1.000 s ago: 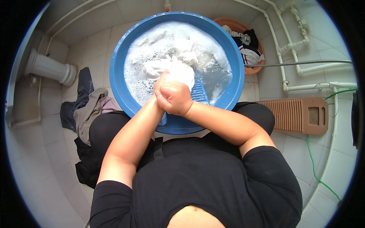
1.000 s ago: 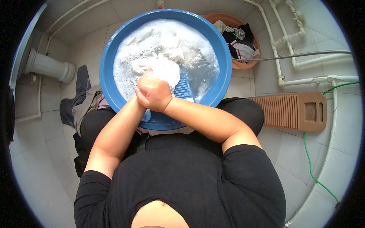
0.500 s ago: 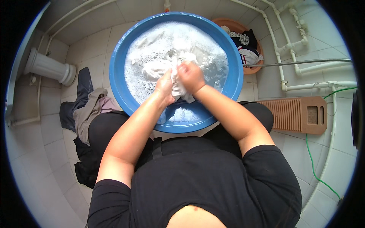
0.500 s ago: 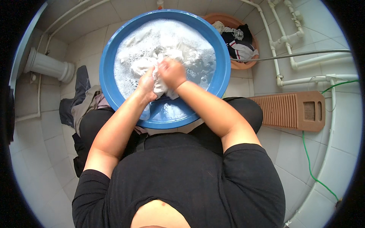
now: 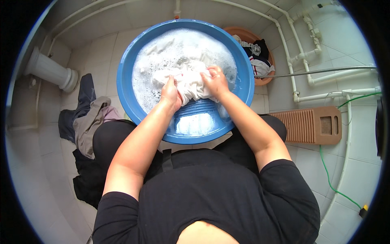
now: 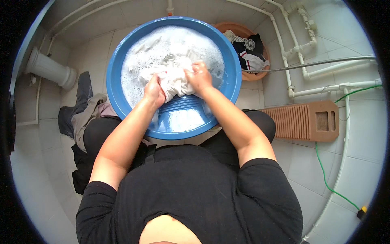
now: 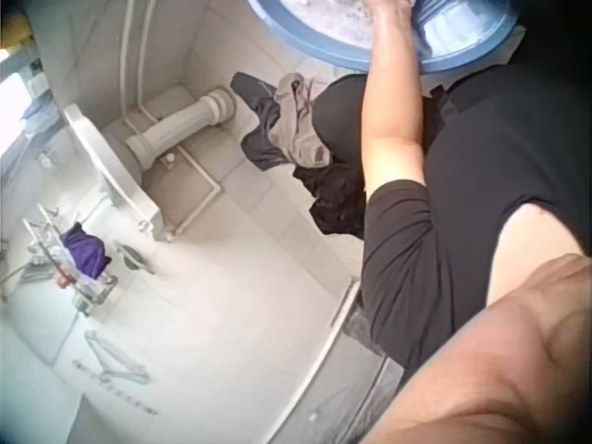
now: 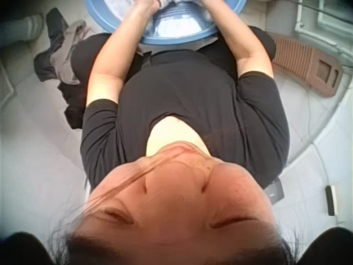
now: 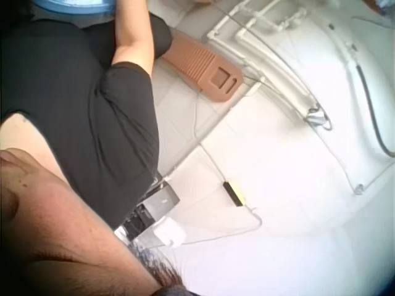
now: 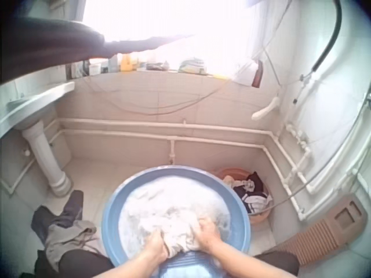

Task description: The person hand-washes a white cloth in a blue basin filled with soapy water. They repeatedly submerge, scrub, and wring the cloth using both hands, occasionally lifting it to squeeze out water before returning it to the basin.

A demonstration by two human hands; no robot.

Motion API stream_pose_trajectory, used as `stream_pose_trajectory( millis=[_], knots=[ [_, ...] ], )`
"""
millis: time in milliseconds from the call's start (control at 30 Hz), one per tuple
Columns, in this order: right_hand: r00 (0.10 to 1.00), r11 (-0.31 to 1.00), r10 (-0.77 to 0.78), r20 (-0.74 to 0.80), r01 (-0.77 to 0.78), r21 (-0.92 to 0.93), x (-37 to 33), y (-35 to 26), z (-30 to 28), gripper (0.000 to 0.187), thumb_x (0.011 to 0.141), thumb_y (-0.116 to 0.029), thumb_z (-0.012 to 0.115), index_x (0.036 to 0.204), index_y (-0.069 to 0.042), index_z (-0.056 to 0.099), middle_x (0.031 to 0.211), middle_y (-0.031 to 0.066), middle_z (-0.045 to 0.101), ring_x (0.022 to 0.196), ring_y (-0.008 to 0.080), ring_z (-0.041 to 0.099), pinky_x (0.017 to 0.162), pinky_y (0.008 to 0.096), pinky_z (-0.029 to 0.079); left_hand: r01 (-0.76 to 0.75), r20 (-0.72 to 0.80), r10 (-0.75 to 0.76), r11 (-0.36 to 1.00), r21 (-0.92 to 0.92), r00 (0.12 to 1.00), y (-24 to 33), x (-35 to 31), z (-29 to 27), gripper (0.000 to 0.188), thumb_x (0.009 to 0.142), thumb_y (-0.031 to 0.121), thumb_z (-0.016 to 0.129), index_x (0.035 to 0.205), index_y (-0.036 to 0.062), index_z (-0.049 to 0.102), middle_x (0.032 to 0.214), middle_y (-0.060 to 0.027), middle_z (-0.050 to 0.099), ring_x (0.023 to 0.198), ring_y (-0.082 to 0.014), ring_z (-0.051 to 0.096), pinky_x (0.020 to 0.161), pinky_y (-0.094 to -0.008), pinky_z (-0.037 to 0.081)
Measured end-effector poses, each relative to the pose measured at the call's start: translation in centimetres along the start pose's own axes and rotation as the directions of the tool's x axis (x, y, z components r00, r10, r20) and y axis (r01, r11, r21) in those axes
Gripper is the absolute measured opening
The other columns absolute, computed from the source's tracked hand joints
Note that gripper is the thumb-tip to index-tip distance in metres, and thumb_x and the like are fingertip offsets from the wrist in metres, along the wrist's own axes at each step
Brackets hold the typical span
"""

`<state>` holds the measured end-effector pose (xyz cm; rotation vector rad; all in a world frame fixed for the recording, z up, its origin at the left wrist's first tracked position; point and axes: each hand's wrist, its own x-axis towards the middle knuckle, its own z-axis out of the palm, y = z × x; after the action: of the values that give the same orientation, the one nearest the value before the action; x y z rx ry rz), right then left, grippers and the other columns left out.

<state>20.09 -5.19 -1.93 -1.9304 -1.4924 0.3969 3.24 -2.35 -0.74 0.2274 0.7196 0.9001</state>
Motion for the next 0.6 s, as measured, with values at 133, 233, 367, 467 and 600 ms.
stream_pose_trajectory(
  millis=[133, 233, 367, 467, 600],
  knots=[
    [0.941, 0.849, -0.338, -0.032, 0.320, 0.421, -4.5, -8.4, 0.8, 0.018, 0.076, -0.018, 0.066, 0.080, -0.001, 0.061, 0.106, 0.0121, 0.055, 0.094, 0.0251, 0.053, 0.083, 0.0323, 0.042, 0.164, 0.103, -0.153, 0.980, -0.111, 0.983, 0.1, 1.0, -1.9, 0.045, 0.096, 0.035, 0.028, 0.115, -0.0018, 0.045, 0.108, -0.0178, 0.055, 0.095, -0.0280, 0.058, 0.082, -0.0391, 0.050],
    [0.844, 0.791, -0.534, -0.055, 0.521, 0.320, -6.6, -10.9, 0.1, 0.021, 0.074, -0.020, 0.067, 0.068, -0.003, 0.055, 0.091, 0.0117, 0.057, 0.081, 0.0288, 0.054, 0.073, 0.0337, 0.044, 0.184, 0.248, -0.197, 0.980, 0.077, 0.948, 0.9, 0.4, -2.6, 0.043, 0.093, 0.041, 0.036, 0.108, 0.0026, 0.049, 0.095, -0.0130, 0.057, 0.084, -0.0254, 0.058, 0.071, -0.0367, 0.051],
    [0.842, 0.840, -0.496, -0.211, 0.527, 0.129, -4.9, -8.5, 1.6, 0.024, 0.076, -0.024, 0.061, 0.061, -0.007, 0.053, 0.066, 0.0125, 0.056, 0.061, 0.0314, 0.055, 0.054, 0.0391, 0.044, 0.202, 0.109, -0.192, 0.976, -0.083, 0.975, -1.1, -2.1, -1.3, 0.034, 0.092, 0.031, 0.039, 0.107, 0.0033, 0.050, 0.098, -0.0125, 0.058, 0.087, -0.0231, 0.058, 0.073, -0.0354, 0.051],
    [0.983, 0.957, -0.109, -0.149, 0.144, 0.252, -2.8, -6.7, 1.2, 0.024, 0.075, -0.024, 0.060, 0.059, -0.006, 0.055, 0.062, 0.0162, 0.055, 0.059, 0.0350, 0.053, 0.053, 0.0415, 0.043, 0.151, -0.045, -0.147, 0.983, 0.104, 0.988, -1.5, -2.5, 1.1, 0.028, 0.092, 0.027, 0.039, 0.097, 0.0043, 0.054, 0.084, -0.0105, 0.060, 0.078, -0.0231, 0.059, 0.070, -0.0370, 0.050],
    [0.888, 0.840, -0.457, -0.056, 0.451, 0.300, -6.9, -10.5, 1.2, 0.022, 0.073, -0.022, 0.063, 0.057, -0.009, 0.054, 0.061, 0.0121, 0.053, 0.058, 0.0320, 0.053, 0.055, 0.0388, 0.043, 0.071, 0.031, -0.083, 0.953, 0.295, 0.996, 0.4, -3.1, -0.1, 0.038, 0.093, 0.032, 0.035, 0.100, 0.0000, 0.054, 0.096, -0.0129, 0.058, 0.084, -0.0212, 0.060, 0.071, -0.0332, 0.051]
  ],
)
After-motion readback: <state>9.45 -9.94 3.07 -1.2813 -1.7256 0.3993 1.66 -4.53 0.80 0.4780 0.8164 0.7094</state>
